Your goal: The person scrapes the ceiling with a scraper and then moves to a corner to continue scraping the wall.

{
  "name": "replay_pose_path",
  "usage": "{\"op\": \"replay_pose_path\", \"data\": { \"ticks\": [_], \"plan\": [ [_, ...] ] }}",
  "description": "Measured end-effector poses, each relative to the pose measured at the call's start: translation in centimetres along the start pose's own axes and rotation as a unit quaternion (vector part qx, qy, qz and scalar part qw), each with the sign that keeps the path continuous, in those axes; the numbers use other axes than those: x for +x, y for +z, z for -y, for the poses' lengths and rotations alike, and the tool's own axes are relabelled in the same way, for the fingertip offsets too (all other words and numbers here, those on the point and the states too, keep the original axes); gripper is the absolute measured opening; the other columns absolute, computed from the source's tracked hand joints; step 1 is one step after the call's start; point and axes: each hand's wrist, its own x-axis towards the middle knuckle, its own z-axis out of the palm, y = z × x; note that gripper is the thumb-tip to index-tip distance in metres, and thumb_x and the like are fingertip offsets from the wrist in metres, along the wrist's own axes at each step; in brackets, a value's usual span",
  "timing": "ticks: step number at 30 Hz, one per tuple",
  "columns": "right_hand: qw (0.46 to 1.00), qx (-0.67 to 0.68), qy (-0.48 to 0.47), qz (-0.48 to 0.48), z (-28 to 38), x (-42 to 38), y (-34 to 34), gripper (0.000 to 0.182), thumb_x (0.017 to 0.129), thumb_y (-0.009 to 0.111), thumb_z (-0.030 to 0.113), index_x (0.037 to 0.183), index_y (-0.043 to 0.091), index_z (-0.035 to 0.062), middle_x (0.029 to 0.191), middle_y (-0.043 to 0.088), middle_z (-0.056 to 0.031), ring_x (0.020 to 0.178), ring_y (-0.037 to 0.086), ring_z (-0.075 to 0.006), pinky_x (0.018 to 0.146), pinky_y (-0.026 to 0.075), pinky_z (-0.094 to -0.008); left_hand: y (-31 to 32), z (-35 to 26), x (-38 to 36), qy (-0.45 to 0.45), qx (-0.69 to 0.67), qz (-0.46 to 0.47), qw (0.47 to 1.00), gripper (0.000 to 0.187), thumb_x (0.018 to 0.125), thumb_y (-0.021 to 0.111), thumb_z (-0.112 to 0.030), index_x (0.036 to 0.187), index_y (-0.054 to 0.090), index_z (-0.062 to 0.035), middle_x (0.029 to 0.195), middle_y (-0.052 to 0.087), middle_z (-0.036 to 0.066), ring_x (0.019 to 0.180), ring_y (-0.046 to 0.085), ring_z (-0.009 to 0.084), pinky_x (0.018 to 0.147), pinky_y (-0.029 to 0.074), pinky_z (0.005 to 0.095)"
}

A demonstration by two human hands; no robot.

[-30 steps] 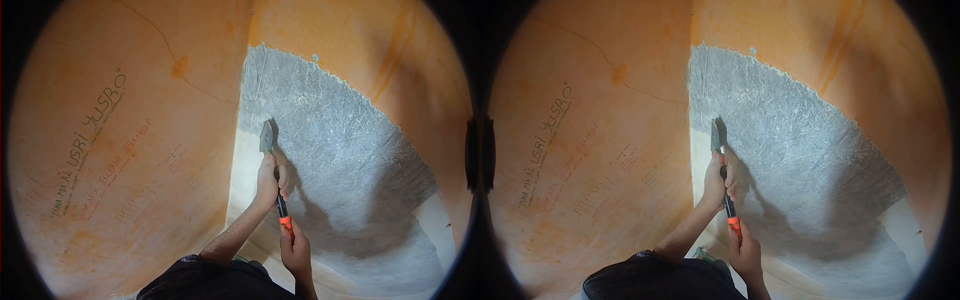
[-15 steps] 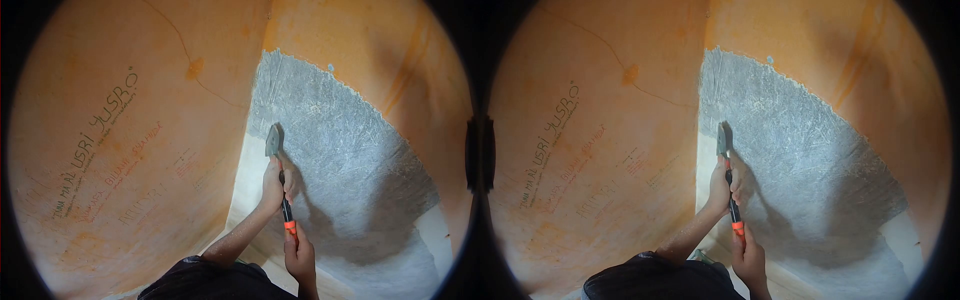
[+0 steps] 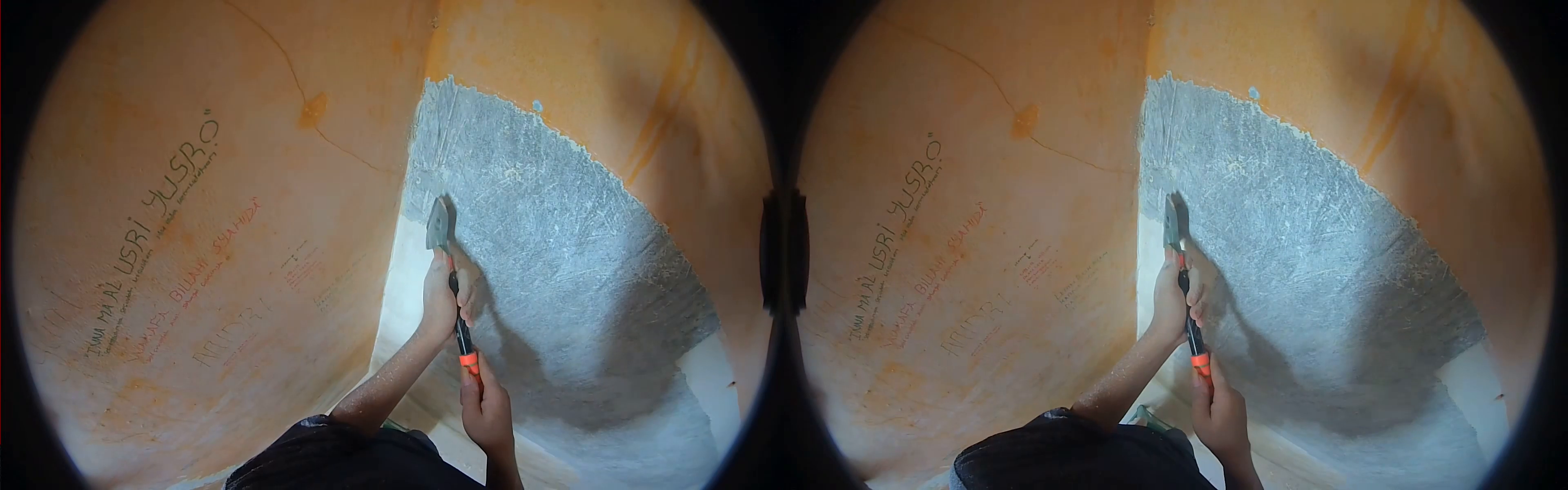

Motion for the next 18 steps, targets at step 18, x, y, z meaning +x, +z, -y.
{"op": "replay_pose_path", "data": {
  "ticks": [18],
  "plan": [
    [0.998, -0.05, -0.045, -0.012, 0.1, 0.6, 0.4, 0.046, 0.098, 0.049, 0.012, 0.141, 0.042, -0.002, 0.077, 0.061, -0.0195, 0.064, 0.064, -0.0282, 0.062, 0.049, -0.0357, -0.8, -0.4, 0.9, 0.026, 0.004, -0.006, 1.0, 0.042, 0.103, 0.027, -0.054, 0.095, 0.04, -0.0154, 0.052, 0.035, -0.002, 0.034, 0.034, 0.0095, 0.029, 0.034, 0.023]
  ]
}}
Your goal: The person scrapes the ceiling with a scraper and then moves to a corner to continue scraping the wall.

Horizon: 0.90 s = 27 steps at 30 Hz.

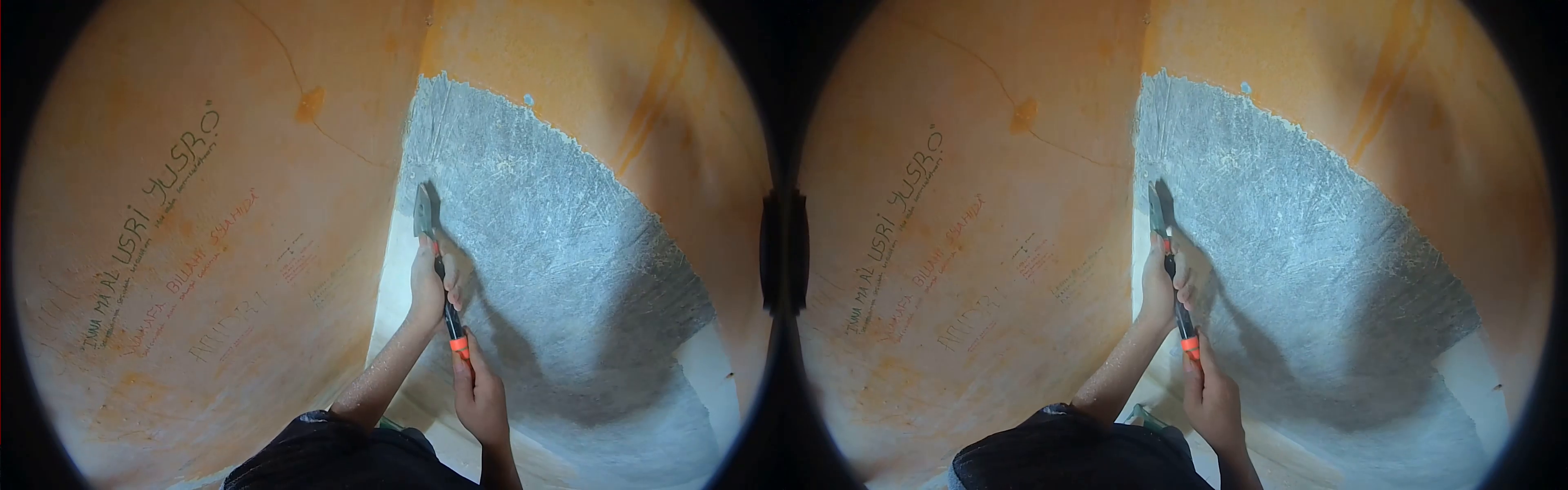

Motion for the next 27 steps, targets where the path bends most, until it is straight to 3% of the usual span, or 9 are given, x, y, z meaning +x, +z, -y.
{"op": "replay_pose_path", "data": {
  "ticks": [2, 8, 21, 27],
  "plan": [
    [0.998, 0.055, 0.017, 0.009, 0.5, -0.5, -0.5, 0.047, 0.098, 0.048, 0.012, 0.143, 0.04, -0.0016, 0.076, 0.06, -0.0191, 0.064, 0.063, -0.0268, 0.062, 0.048, -0.0355, 0.2, 0.0, -0.7, -0.029, 0.001, 0.001, 1.0, 0.041, 0.103, 0.026, -0.053, 0.094, 0.039, -0.0154, 0.052, 0.036, -0.002, 0.034, 0.035, 0.0093, 0.028, 0.035, 0.0224],
    [1.0, 0.014, 0.014, 0.008, 1.1, 0.1, -0.3, 0.047, 0.098, 0.049, 0.012, 0.143, 0.04, -0.0005, 0.077, 0.06, -0.0195, 0.063, 0.062, -0.0267, 0.063, 0.048, -0.0345, 0.1, -0.1, -0.3, 0.008, 0.008, 0.015, 1.0, 0.039, 0.103, 0.027, -0.053, 0.094, 0.037, -0.0162, 0.052, 0.036, -0.002, 0.034, 0.035, 0.0093, 0.029, 0.035, 0.0227],
    [0.999, 0.029, 0.006, 0.012, 0.7, 1.1, 0.8, 0.048, 0.099, 0.047, 0.012, 0.145, 0.039, 0.0028, 0.072, 0.056, -0.0187, 0.06, 0.059, -0.0246, 0.061, 0.046, -0.0337, -0.7, -1.2, 0.7, -0.006, 0.013, -0.015, 1.0, 0.037, 0.104, 0.029, -0.049, 0.093, 0.04, -0.0156, 0.051, 0.035, -0.001, 0.034, 0.035, 0.0113, 0.03, 0.033, 0.026],
    [0.997, 0.067, 0.013, 0.027, 0.2, 1.5, 1.6, 0.049, 0.099, 0.046, 0.014, 0.146, 0.036, 0.0025, 0.078, 0.06, -0.0208, 0.064, 0.062, -0.0287, 0.063, 0.048, -0.0351, -1.3, -1.0, 0.8, -0.008, 0.047, -0.003, 0.999, 0.037, 0.104, 0.028, -0.05, 0.094, 0.041, -0.0159, 0.05, 0.036, -0.002, 0.033, 0.036, 0.0111, 0.03, 0.035, 0.0261]
  ]
}}
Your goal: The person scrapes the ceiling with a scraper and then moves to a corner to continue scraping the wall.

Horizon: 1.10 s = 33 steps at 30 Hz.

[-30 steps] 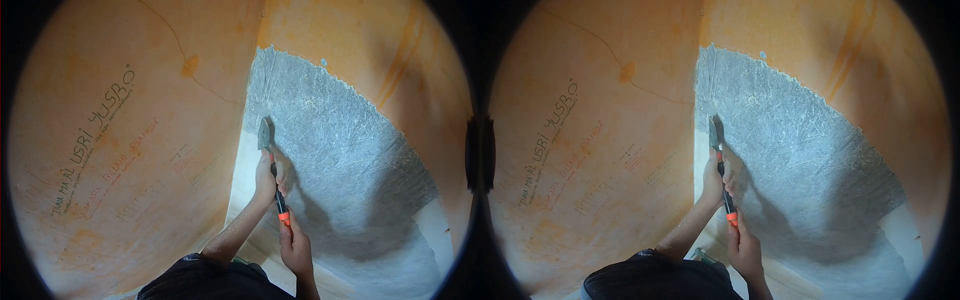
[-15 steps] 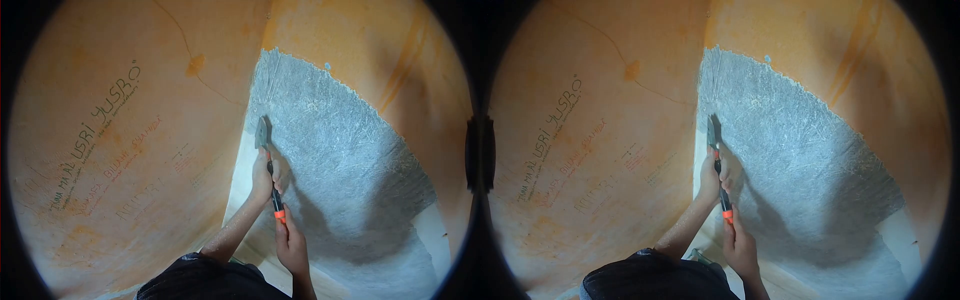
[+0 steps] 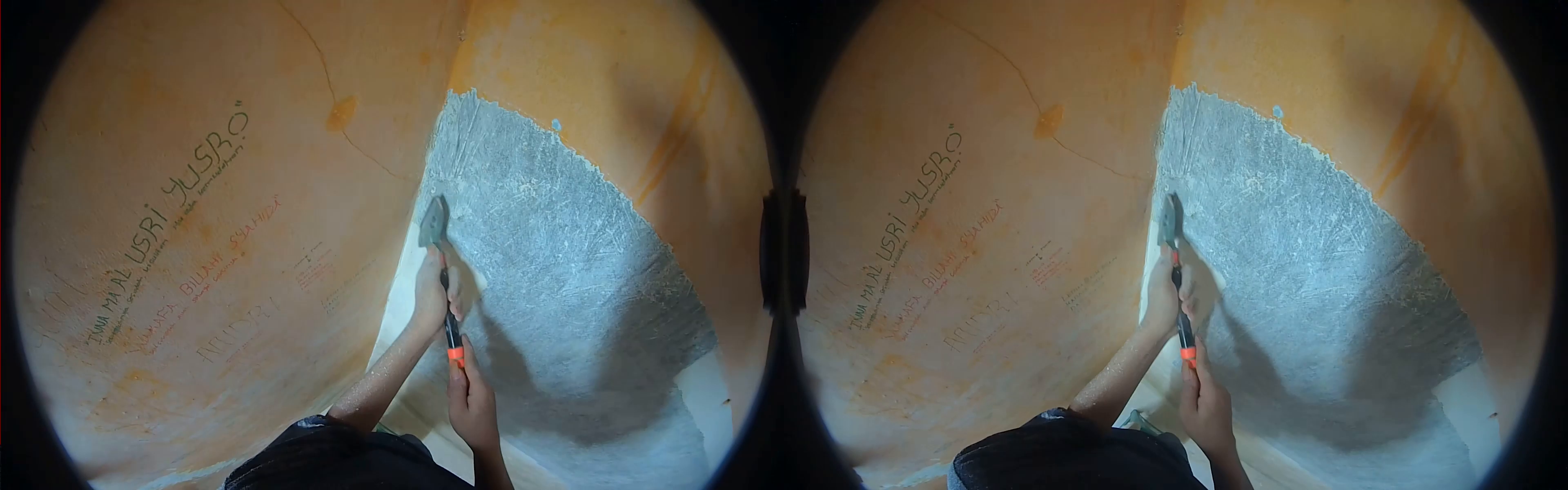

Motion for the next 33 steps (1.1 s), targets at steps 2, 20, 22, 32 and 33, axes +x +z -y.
{"op": "replay_pose_path", "data": {
  "ticks": [2, 20, 22, 32, 33],
  "plan": [
    [1.0, -0.013, -0.025, 0.0, 0.3, 1.1, 0.7, 0.05, 0.099, 0.046, 0.013, 0.147, 0.035, 0.0033, 0.082, 0.061, -0.0223, 0.067, 0.064, -0.0309, 0.065, 0.048, -0.0363, -0.8, -0.6, 1.0, 0.032, -0.003, -0.01, 0.999, 0.038, 0.104, 0.029, -0.05, 0.094, 0.041, -0.0157, 0.05, 0.036, -0.002, 0.033, 0.036, 0.0111, 0.03, 0.035, 0.026],
    [0.998, 0.062, -0.025, 0.022, -2.1, 0.3, 0.2, 0.054, 0.098, 0.046, 0.01, 0.15, 0.031, 0.0008, 0.073, 0.05, -0.0004, 0.06, 0.046, -0.0071, 0.056, 0.04, -0.0223, -0.6, 0.2, 0.6, 0.036, 0.045, -0.006, 0.998, 0.039, 0.104, 0.029, -0.049, 0.091, 0.037, -0.013, 0.048, 0.037, 0.001, 0.03, 0.036, 0.0122, 0.029, 0.035, 0.0252],
    [0.994, 0.105, 0.001, 0.007, -2.9, -1.6, -0.1, 0.053, 0.097, 0.048, 0.009, 0.148, 0.035, 0.0009, 0.076, 0.052, -0.0017, 0.061, 0.047, -0.0078, 0.059, 0.04, -0.0223, 0.1, 1.0, -0.6, 0.017, 0.055, -0.005, 0.998, 0.04, 0.104, 0.029, -0.048, 0.091, 0.038, -0.0106, 0.049, 0.039, 0.002, 0.031, 0.038, 0.0125, 0.029, 0.036, 0.0251],
    [0.949, 0.227, 0.21, -0.056, -3.4, -10.6, -3.7, 0.061, 0.093, 0.052, 0.006, 0.15, 0.029, 0.0005, 0.08, 0.061, -0.0074, 0.058, 0.052, -0.0072, 0.055, 0.044, -0.0223, 3.7, 7.8, -6.7, -0.096, 0.081, 0.085, 0.988, 0.04, 0.103, 0.031, -0.049, 0.088, 0.035, -0.0119, 0.05, 0.037, 0.001, 0.034, 0.041, 0.0121, 0.033, 0.041, 0.0255],
    [0.954, 0.205, 0.21, -0.068, -3.8, -11.3, -3.7, 0.06, 0.094, 0.052, 0.007, 0.149, 0.03, 0.001, 0.078, 0.06, -0.0067, 0.058, 0.051, -0.0074, 0.055, 0.044, -0.0229, 4.2, 8.0, -7.1, -0.101, 0.081, 0.085, 0.988, 0.04, 0.104, 0.031, -0.049, 0.088, 0.035, -0.0118, 0.05, 0.037, 0.001, 0.034, 0.041, 0.0119, 0.033, 0.041, 0.0254]
  ]
}}
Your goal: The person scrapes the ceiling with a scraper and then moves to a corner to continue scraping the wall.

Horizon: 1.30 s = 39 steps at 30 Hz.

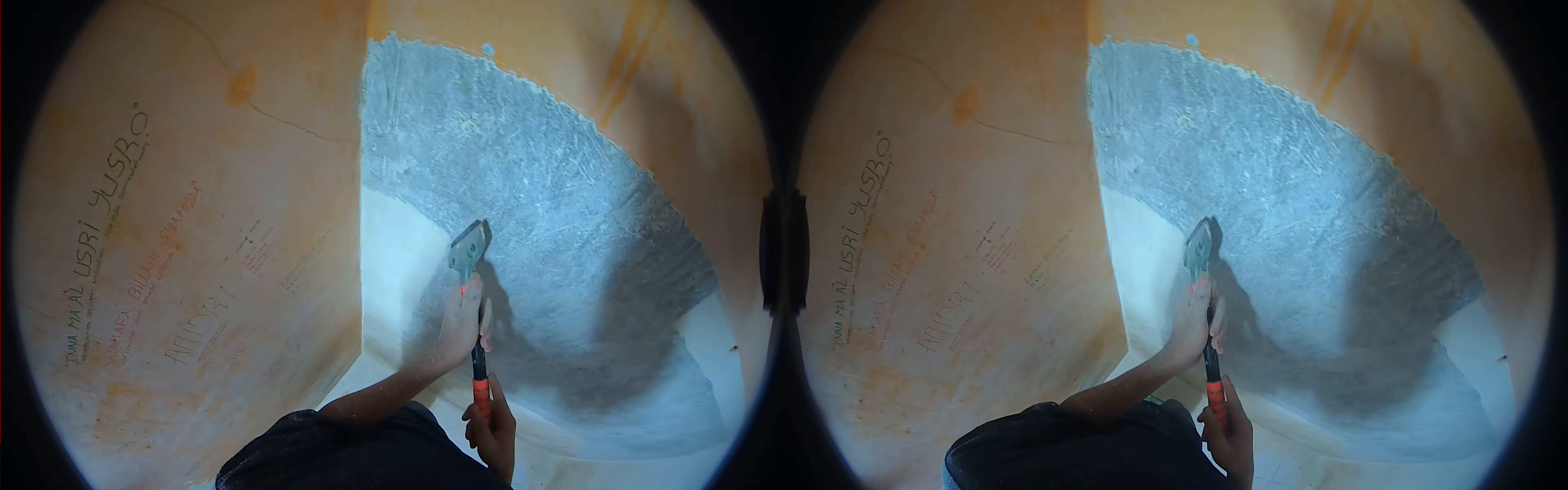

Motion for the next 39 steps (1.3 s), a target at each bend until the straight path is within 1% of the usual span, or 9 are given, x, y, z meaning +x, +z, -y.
{"op": "replay_pose_path", "data": {
  "ticks": [14, 16, 18, 24, 26, 30, 37, 38, 39],
  "plan": [
    [0.988, -0.116, -0.097, -0.01, 1.1, 1.1, -2.4, 0.048, 0.097, 0.049, 0.008, 0.143, 0.041, -0.0009, 0.072, 0.05, 0.0006, 0.062, 0.045, -0.0065, 0.057, 0.039, -0.0224, 2.1, 0.1, 0.5, 0.044, -0.028, -0.063, 0.997, 0.042, 0.104, 0.031, -0.049, 0.086, 0.037, -0.0104, 0.049, 0.036, 0.001, 0.032, 0.037, 0.0122, 0.031, 0.037, 0.0253],
    [0.975, -0.174, -0.139, -0.005, 0.9, 2.0, -2.2, 0.046, 0.096, 0.052, 0.009, 0.142, 0.045, 0.003, 0.066, 0.055, -0.0069, 0.058, 0.05, -0.0113, 0.057, 0.043, -0.0258, 1.9, 0.5, 0.7, 0.041, -0.009, -0.075, 0.996, 0.046, 0.104, 0.03, -0.048, 0.08, 0.036, -0.0095, 0.048, 0.036, 0.001, 0.032, 0.038, 0.0117, 0.032, 0.037, 0.0249],
    [0.974, -0.17, -0.15, -0.007, 0.4, 2.0, -3.0, 0.046, 0.096, 0.053, 0.008, 0.141, 0.045, 0.0029, 0.067, 0.055, -0.0079, 0.058, 0.051, -0.0121, 0.057, 0.043, -0.0262, 1.9, 0.5, 0.9, 0.07, -0.022, -0.071, 0.995, 0.042, 0.103, 0.033, -0.05, 0.093, 0.039, -0.0104, 0.049, 0.036, 0.002, 0.032, 0.037, 0.013, 0.03, 0.037, 0.0262],
    [0.968, -0.18, -0.173, -0.008, 0.2, 2.3, -2.8, 0.045, 0.095, 0.053, 0.007, 0.139, 0.048, 0.0025, 0.068, 0.057, -0.0103, 0.058, 0.054, -0.0146, 0.057, 0.044, -0.0273, 2.0, 0.3, 0.8, 0.069, 0.017, -0.093, 0.993, 0.044, 0.103, 0.031, -0.052, 0.092, 0.039, -0.01, 0.048, 0.036, 0.001, 0.032, 0.037, 0.0128, 0.031, 0.037, 0.0256],
    [0.966, -0.182, -0.181, -0.009, 0.0, 2.5, -2.7, 0.044, 0.095, 0.053, 0.007, 0.138, 0.048, 0.0016, 0.069, 0.058, -0.0117, 0.059, 0.055, -0.0149, 0.058, 0.044, -0.0272, 2.0, 0.0, 0.7, 0.076, 0.015, -0.078, 0.994, 0.048, 0.104, 0.028, -0.049, 0.078, 0.036, -0.0091, 0.046, 0.038, 0.002, 0.032, 0.04, 0.0125, 0.031, 0.037, 0.0249],
    [0.97, -0.171, -0.17, 0.001, -0.4, 2.6, -3.3, 0.045, 0.095, 0.054, 0.008, 0.138, 0.048, 0.0009, 0.071, 0.06, -0.0128, 0.061, 0.056, -0.0154, 0.059, 0.046, -0.0282, 2.4, 0.2, 0.7, 0.084, 0.024, -0.095, 0.992, 0.047, 0.104, 0.029, -0.048, 0.078, 0.036, -0.0098, 0.047, 0.038, 0.002, 0.031, 0.038, 0.0121, 0.031, 0.037, 0.025],
    [0.974, -0.15, -0.167, -0.002, -0.6, 2.1, -3.2, 0.044, 0.095, 0.053, 0.008, 0.138, 0.048, 0.0003, 0.102, 0.067, -0.0249, 0.078, 0.067, -0.022, 0.073, 0.05, -0.0285, 2.4, 0.4, 0.4, 0.093, 0.017, -0.065, 0.993, 0.046, 0.104, 0.029, -0.048, 0.079, 0.035, -0.0109, 0.047, 0.038, 0.002, 0.032, 0.038, 0.0116, 0.031, 0.036, 0.0237],
    [0.975, -0.151, -0.166, -0.006, -0.6, 2.3, -2.8, 0.044, 0.095, 0.053, 0.008, 0.138, 0.048, 0.0003, 0.102, 0.067, -0.0249, 0.078, 0.067, -0.022, 0.073, 0.05, -0.0285, 2.1, 0.3, 0.6, 0.091, 0.016, -0.061, 0.994, 0.046, 0.104, 0.029, -0.048, 0.079, 0.035, -0.0109, 0.047, 0.038, 0.002, 0.032, 0.038, 0.0116, 0.031, 0.036, 0.0237],
    [0.966, -0.168, -0.197, -0.004, -0.7, 2.8, -2.0, 0.045, 0.096, 0.05, 0.006, 0.14, 0.046, 0.0015, 0.085, 0.059, -0.0135, 0.068, 0.056, -0.015, 0.064, 0.045, -0.0263, 1.5, 0.1, 0.8, 0.09, 0.014, -0.061, 0.994, 0.045, 0.104, 0.028, -0.048, 0.079, 0.035, -0.0109, 0.047, 0.038, 0.002, 0.032, 0.038, 0.0119, 0.031, 0.036, 0.0242]
  ]
}}
